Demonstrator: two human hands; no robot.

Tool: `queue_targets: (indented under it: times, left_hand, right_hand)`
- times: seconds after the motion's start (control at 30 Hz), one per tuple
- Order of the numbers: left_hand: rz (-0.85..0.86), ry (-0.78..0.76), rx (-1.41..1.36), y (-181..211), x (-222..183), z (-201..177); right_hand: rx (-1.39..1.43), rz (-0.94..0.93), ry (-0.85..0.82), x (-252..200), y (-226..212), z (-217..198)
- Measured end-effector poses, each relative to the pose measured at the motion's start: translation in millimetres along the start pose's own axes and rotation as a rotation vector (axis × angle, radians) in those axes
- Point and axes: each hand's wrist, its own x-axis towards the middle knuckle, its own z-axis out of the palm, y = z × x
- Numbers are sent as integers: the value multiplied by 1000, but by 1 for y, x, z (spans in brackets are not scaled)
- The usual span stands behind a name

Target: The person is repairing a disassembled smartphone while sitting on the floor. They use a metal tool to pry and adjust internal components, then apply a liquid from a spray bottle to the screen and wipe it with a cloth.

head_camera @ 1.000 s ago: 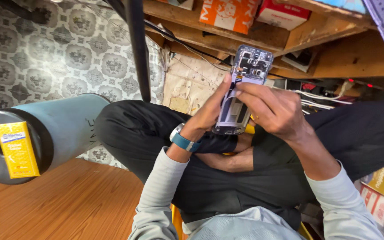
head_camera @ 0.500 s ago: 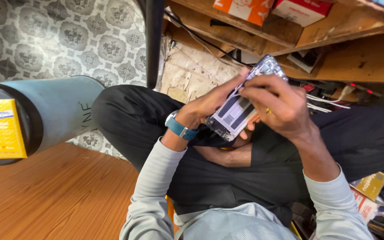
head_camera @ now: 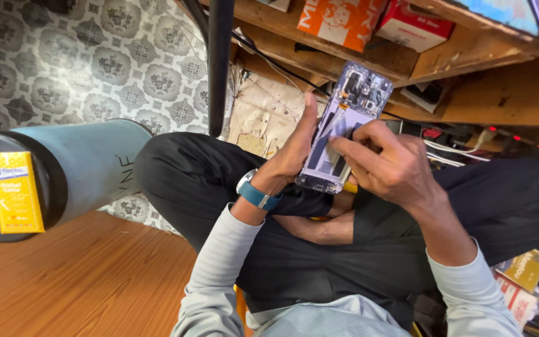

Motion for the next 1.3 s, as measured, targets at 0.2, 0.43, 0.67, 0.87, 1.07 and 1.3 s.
queue_targets:
  times: [0.2,0.43,0.67,0.87,1.07,1.3]
  left_hand:
    - [-99,-285,576,2,-11,-10]
    - [-59,-321,623,8,-22,-17]
    - [54,-276,527,18,-39,22]
    - [125,-439,420,13,-31,20]
    - [119,-493,329,11,-28,9]
    - [178,-574,338,11,-28,12]
  right_hand:
    - [-23,77,82,-4,6,3]
    - [-69,117,157,4,-8,-4]
    - [-111,139,448,-26,-16,-69]
    - [-639,428,365,-37,-5,-147]
    - [-598,491,300,-27,30,-162]
    - [-854,604,327,-42,73,-155]
